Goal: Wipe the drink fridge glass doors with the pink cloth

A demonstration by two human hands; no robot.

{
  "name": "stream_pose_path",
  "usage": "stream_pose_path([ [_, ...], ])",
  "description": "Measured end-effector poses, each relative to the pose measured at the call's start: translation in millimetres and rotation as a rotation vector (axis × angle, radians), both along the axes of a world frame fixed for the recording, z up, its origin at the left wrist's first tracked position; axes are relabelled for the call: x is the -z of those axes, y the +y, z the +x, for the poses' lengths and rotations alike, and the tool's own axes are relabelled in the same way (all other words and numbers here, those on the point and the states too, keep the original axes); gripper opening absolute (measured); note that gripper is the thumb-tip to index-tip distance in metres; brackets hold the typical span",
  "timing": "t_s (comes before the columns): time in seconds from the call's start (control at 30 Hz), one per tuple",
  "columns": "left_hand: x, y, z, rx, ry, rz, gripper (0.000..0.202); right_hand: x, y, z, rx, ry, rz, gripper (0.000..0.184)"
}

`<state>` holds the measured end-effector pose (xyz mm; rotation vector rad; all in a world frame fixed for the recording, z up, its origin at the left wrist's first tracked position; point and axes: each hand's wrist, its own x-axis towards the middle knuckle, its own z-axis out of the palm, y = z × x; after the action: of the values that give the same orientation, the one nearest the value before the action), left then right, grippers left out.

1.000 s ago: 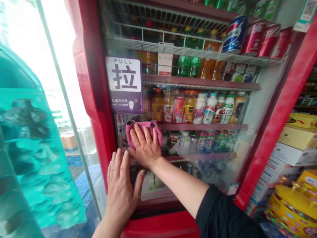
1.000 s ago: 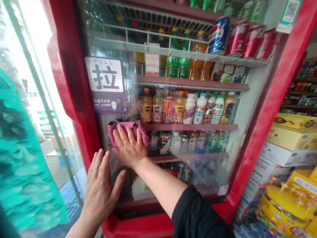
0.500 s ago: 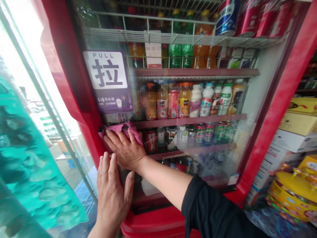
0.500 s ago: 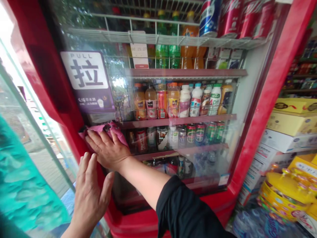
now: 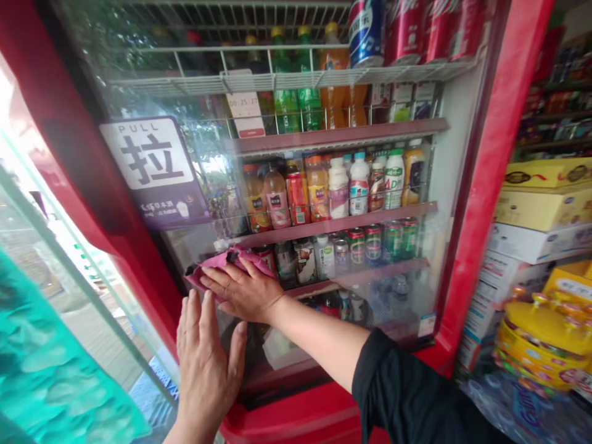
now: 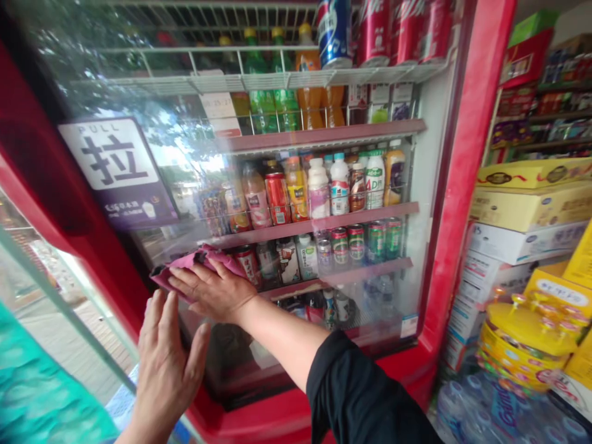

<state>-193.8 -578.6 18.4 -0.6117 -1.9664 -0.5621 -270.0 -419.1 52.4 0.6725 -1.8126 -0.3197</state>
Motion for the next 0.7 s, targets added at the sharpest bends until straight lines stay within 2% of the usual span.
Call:
stream_pose_path([
  [0.2,-2.7,33,6,0.020,0.000,-0.031,0.087,6.9,57,17,-0.040,-0.049,-0.019,0.067],
  [0.47,1.6,79,14,0.081,-0.008,-0.091,0.091,18.0,129,32,-0.060,-0.110,-0.089,0.068],
  [0.7,2.7,125,23,0.131,-0.003,-0.114,0.087,29.3,198,55,0.034,-0.126,-0.142,0.068],
])
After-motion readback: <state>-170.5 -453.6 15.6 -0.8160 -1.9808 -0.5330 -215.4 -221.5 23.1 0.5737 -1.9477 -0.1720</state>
